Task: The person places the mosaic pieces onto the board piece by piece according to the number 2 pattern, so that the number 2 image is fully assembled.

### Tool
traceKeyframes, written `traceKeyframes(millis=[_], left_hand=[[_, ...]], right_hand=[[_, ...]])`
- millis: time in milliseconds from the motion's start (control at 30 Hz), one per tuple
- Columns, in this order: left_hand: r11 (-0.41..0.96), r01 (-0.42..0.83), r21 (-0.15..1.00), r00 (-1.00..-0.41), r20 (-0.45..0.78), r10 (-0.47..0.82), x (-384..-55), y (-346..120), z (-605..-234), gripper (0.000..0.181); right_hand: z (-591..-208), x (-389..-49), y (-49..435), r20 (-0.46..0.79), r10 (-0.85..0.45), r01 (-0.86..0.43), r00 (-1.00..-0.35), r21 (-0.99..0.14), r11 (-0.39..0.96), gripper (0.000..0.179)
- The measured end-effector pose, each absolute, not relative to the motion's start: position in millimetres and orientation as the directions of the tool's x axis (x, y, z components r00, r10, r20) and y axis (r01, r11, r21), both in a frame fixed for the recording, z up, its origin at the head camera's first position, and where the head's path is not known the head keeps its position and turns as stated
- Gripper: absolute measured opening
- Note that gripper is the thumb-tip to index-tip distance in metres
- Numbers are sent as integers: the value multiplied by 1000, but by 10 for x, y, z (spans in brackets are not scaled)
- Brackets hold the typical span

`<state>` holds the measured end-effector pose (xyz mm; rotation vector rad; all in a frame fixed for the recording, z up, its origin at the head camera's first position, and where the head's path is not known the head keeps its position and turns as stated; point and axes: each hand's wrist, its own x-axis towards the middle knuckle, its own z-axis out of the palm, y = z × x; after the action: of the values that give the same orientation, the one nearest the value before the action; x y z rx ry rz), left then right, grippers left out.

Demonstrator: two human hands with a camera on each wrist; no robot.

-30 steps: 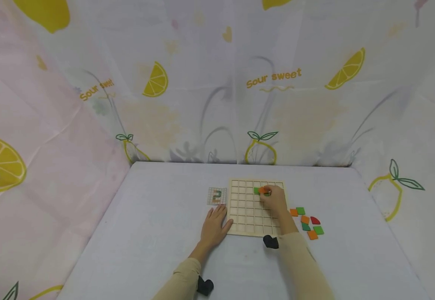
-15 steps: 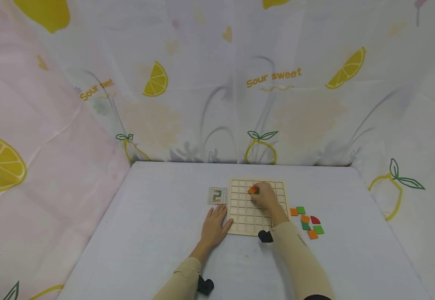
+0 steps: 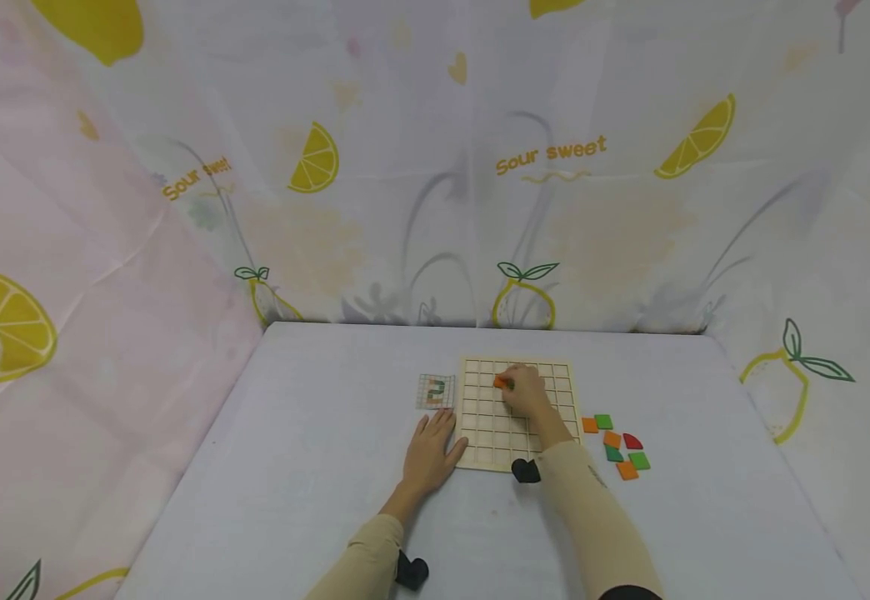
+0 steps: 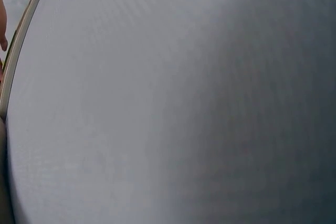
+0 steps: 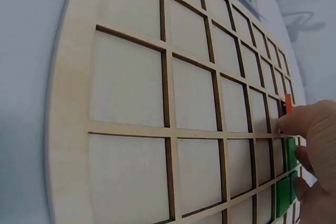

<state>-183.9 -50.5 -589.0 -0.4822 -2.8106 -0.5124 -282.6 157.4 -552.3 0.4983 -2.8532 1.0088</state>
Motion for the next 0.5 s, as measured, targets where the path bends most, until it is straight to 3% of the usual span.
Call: traceKeyframes(millis=[333,500], left_hand=[[883,371,285,-908,312,281,-1858,-506,-5910,52],[882,377,284,-903,325,282,-1860,-505,-5933,52]], right_hand=[[-5528,-2726,1523,192,-223,-290,-956,-500,816,22],[-5596,-2710,1506,202,-176,-256,-964,-504,825,22]])
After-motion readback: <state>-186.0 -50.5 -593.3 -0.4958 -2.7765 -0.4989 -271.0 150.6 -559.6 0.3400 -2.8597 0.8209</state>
